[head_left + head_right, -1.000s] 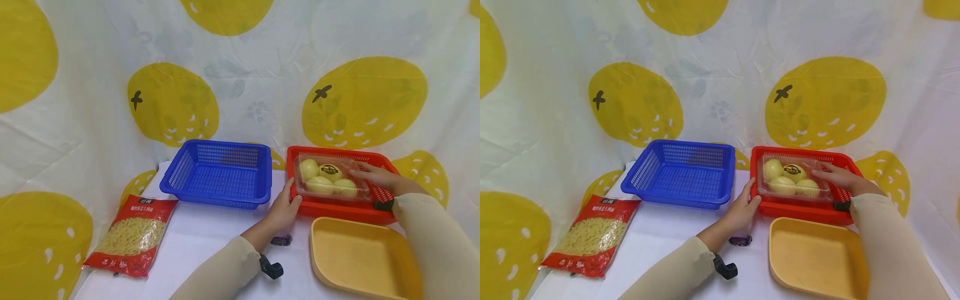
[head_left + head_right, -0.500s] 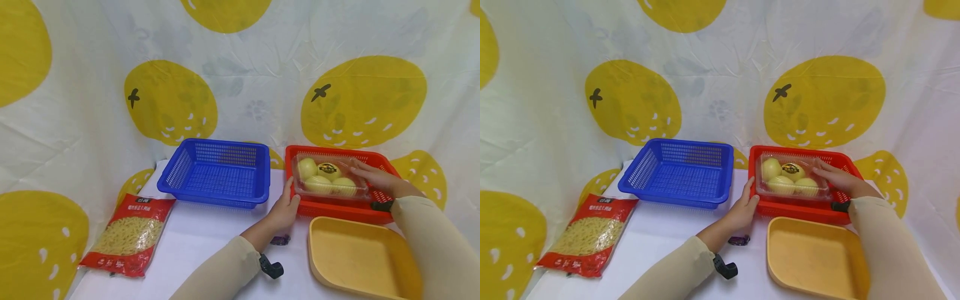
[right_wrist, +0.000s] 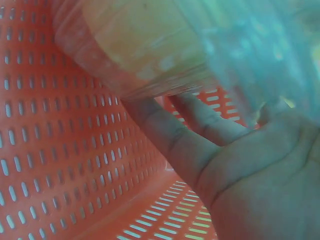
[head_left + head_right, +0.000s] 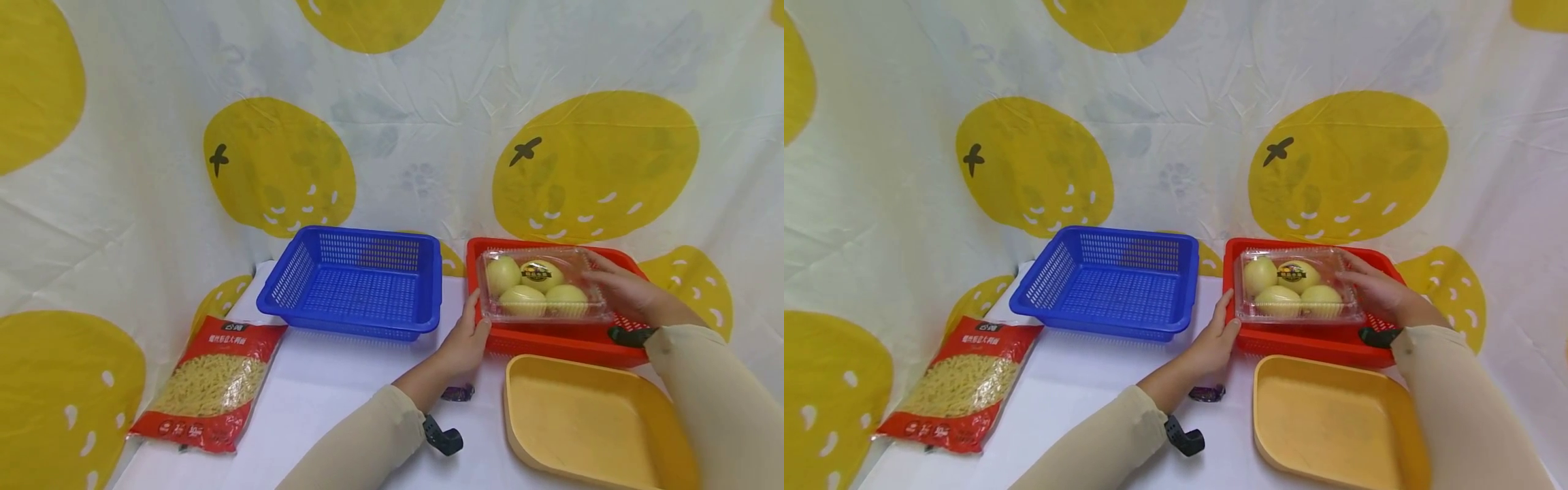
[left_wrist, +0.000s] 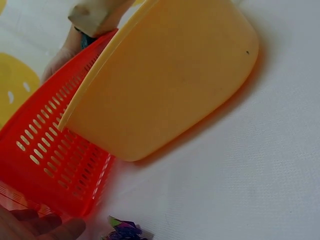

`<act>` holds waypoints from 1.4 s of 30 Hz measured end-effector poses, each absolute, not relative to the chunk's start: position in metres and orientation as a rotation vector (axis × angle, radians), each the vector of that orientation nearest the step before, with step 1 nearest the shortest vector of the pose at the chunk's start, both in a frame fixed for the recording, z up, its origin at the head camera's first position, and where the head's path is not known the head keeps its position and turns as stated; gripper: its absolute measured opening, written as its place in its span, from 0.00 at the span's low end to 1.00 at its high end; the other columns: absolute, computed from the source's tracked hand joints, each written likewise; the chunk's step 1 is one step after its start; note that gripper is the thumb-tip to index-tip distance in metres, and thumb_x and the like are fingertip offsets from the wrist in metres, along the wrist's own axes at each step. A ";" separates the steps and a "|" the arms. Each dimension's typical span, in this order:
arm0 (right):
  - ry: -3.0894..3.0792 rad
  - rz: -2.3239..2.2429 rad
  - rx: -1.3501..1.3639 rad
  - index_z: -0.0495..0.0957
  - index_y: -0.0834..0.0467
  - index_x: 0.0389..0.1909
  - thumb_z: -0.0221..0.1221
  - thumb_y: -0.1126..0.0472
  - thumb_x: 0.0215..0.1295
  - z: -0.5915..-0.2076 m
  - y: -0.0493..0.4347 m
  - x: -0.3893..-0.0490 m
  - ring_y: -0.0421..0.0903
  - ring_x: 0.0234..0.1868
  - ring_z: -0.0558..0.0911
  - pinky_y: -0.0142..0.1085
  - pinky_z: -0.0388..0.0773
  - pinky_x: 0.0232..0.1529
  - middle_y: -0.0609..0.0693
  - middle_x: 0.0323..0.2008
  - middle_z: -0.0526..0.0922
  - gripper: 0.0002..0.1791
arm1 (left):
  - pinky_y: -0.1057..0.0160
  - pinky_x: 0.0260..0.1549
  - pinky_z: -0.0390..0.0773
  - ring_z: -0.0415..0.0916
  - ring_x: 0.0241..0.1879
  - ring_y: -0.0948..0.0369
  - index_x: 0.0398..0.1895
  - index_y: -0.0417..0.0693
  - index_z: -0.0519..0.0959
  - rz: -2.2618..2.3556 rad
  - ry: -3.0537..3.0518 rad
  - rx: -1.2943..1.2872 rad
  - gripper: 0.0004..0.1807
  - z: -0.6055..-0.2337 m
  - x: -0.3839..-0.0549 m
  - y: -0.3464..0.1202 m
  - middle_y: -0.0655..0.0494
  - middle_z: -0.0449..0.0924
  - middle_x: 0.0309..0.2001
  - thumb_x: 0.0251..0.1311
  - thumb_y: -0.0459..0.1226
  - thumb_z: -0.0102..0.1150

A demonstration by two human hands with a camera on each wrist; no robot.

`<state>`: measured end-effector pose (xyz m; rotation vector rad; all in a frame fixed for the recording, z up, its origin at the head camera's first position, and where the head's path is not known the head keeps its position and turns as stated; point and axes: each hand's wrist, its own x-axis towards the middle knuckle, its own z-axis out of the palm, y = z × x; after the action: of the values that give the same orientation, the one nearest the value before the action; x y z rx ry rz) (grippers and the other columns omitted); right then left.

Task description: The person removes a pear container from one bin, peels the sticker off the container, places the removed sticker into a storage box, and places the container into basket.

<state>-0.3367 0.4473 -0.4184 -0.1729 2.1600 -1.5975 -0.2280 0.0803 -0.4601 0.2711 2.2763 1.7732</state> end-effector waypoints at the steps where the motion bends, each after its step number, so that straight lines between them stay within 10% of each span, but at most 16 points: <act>1: 2.174 -1.604 -0.161 0.26 0.34 0.87 0.46 0.47 0.88 -0.418 0.447 -0.336 0.46 0.71 0.70 0.38 0.79 0.65 0.51 0.81 0.50 0.43 | 0.42 0.80 0.56 0.55 0.82 0.56 0.87 0.78 0.45 1.771 2.272 0.265 0.34 -0.460 -0.228 0.081 0.63 0.58 0.83 0.85 0.50 0.41; 6: 2.212 -1.647 -0.137 0.36 0.37 0.86 0.47 0.50 0.87 -0.417 0.447 -0.332 0.36 0.54 0.82 0.35 0.84 0.54 0.39 0.65 0.64 0.39 | 0.40 0.79 0.57 0.55 0.82 0.55 0.86 0.83 0.44 1.750 2.261 0.244 0.34 -0.459 -0.227 0.082 0.65 0.58 0.83 0.85 0.52 0.42; 25: 2.263 -1.762 -0.138 0.61 0.36 0.72 0.45 0.55 0.88 -0.406 0.445 -0.319 0.39 0.48 0.85 0.38 0.88 0.46 0.30 0.55 0.79 0.19 | 0.49 0.71 0.74 0.71 0.73 0.55 0.84 0.75 0.58 1.812 2.252 0.162 0.33 -0.451 -0.227 0.080 0.58 0.70 0.76 0.81 0.47 0.55; 34: 2.308 -1.720 -0.114 0.61 0.27 0.66 0.43 0.52 0.88 -0.398 0.451 -0.316 0.34 0.48 0.80 0.39 0.88 0.45 0.33 0.60 0.62 0.16 | 0.51 0.65 0.80 0.69 0.74 0.56 0.82 0.74 0.62 1.746 2.387 0.117 0.35 -0.440 -0.223 0.083 0.59 0.66 0.75 0.76 0.51 0.61; 42: 2.217 -1.847 -0.114 0.63 0.32 0.66 0.44 0.55 0.88 -0.391 0.453 -0.314 0.39 0.45 0.83 0.43 0.90 0.41 0.37 0.59 0.66 0.15 | 0.48 0.64 0.80 0.61 0.80 0.54 0.83 0.80 0.58 1.718 2.444 0.157 0.39 -0.430 -0.215 0.081 0.66 0.54 0.83 0.73 0.54 0.63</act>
<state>-0.3140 0.4533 -0.3910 -0.1141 2.2169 -1.8472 -0.2154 0.0808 -0.4296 0.1575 2.4445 1.7178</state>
